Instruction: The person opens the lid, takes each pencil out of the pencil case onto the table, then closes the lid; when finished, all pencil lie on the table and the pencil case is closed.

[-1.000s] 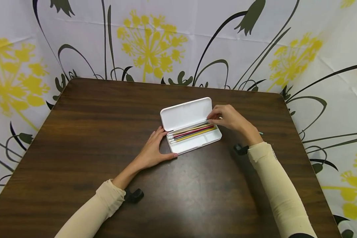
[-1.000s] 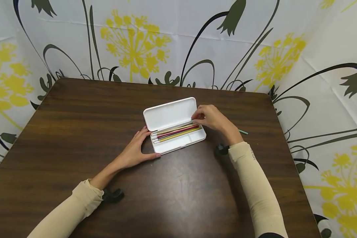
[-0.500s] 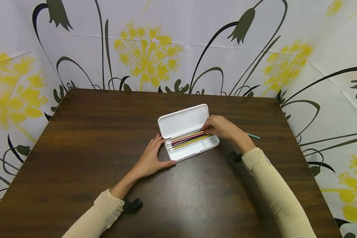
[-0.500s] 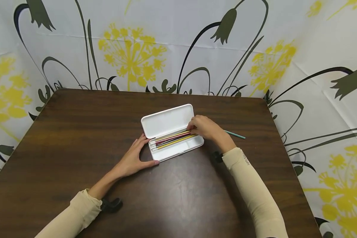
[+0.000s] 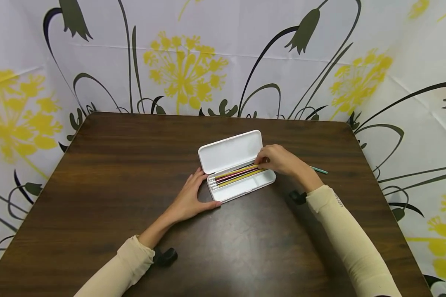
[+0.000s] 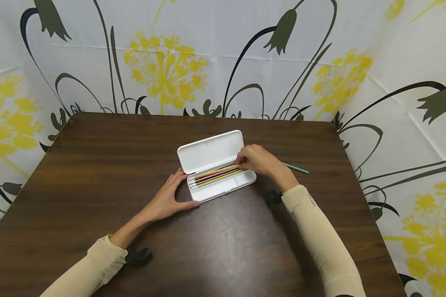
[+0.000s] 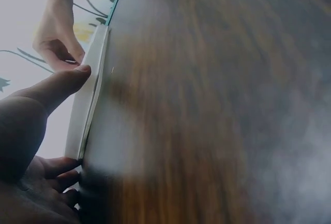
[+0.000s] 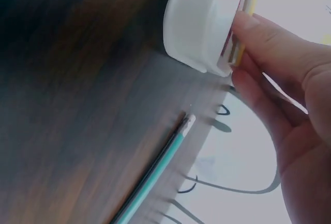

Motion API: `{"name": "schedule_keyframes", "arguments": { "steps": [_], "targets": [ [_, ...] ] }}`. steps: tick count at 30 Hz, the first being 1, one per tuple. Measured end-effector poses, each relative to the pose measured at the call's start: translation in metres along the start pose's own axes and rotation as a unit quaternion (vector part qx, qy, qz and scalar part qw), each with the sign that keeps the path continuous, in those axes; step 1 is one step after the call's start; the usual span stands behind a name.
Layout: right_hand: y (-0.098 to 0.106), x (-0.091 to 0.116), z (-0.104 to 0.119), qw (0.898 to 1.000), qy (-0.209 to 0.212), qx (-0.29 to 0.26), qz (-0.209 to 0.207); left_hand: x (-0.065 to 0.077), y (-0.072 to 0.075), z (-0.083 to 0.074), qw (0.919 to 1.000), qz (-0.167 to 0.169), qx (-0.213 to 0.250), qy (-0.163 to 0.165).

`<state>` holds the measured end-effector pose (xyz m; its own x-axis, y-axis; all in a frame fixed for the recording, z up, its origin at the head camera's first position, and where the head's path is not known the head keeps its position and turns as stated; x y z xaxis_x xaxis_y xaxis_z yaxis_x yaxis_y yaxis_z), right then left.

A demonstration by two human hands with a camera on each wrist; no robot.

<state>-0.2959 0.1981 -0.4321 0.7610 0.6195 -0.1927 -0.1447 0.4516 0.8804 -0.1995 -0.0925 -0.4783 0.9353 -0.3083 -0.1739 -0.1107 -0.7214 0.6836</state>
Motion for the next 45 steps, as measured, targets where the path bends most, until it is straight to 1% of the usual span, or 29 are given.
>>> {"name": "schedule_keyframes", "arguments": {
  "steps": [2,5,7,9,12,16,18,22,25,29,34,38,41,45],
  "targets": [
    [0.002,0.005,0.000,1.000,0.013,-0.002,-0.009,0.001,-0.002,0.000,1.0000,0.001,0.000,-0.002],
    [0.003,0.015,0.000,0.999,0.035,-0.007,-0.026,0.005,-0.007,0.002,1.0000,0.008,0.001,0.003],
    [0.007,0.023,0.000,0.998,0.046,-0.013,-0.047,0.008,-0.009,0.003,0.9999,0.009,0.005,0.003],
    [0.015,0.034,-0.002,0.996,0.047,-0.013,-0.074,0.007,-0.010,0.002,0.9999,0.004,0.011,-0.002],
    [0.032,0.054,-0.008,0.993,0.030,-0.011,-0.110,0.003,-0.007,-0.001,0.9999,-0.002,0.013,-0.006],
    [0.056,0.088,-0.022,0.988,0.002,0.024,-0.151,-0.004,-0.001,-0.004,1.0000,-0.002,0.001,-0.009],
    [0.064,0.107,-0.030,0.985,-0.011,0.044,-0.167,-0.005,0.000,-0.004,0.9999,-0.006,-0.002,-0.013],
    [0.070,0.141,-0.047,0.980,-0.044,0.064,-0.183,-0.004,0.000,-0.004,0.9997,-0.012,-0.003,-0.020],
    [0.069,0.156,-0.055,0.977,-0.062,0.077,-0.188,-0.003,0.000,-0.004,0.9998,-0.011,-0.001,-0.019],
    [0.067,0.165,-0.061,0.975,-0.064,0.091,-0.192,-0.002,-0.001,-0.003,0.9999,-0.010,-0.001,-0.012],
    [0.060,0.167,-0.067,0.974,-0.054,0.103,-0.194,-0.001,-0.003,-0.003,1.0000,-0.006,-0.001,-0.002],
    [0.056,0.170,-0.071,0.972,-0.062,0.114,-0.194,-0.001,-0.006,-0.003,1.0000,0.004,0.000,0.005],
    [0.052,0.171,-0.073,0.971,-0.064,0.117,-0.197,-0.001,-0.005,-0.004,1.0000,0.003,0.003,0.006],
    [0.048,0.171,-0.072,0.969,-0.063,0.110,-0.210,0.000,-0.002,-0.003,1.0000,-0.006,0.000,0.008]
  ]
}}
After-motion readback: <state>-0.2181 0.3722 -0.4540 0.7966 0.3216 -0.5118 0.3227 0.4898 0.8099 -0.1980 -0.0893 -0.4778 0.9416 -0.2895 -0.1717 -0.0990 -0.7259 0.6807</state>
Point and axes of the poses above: each hand's wrist, its own x-axis away from the middle knuckle, its own y-axis out of the back of the hand, z = x × y, the point moved 3 cm from there along -x, towards the middle knuckle, and after that the axes turned 8 degrees about -z, right-handed, at the moved point
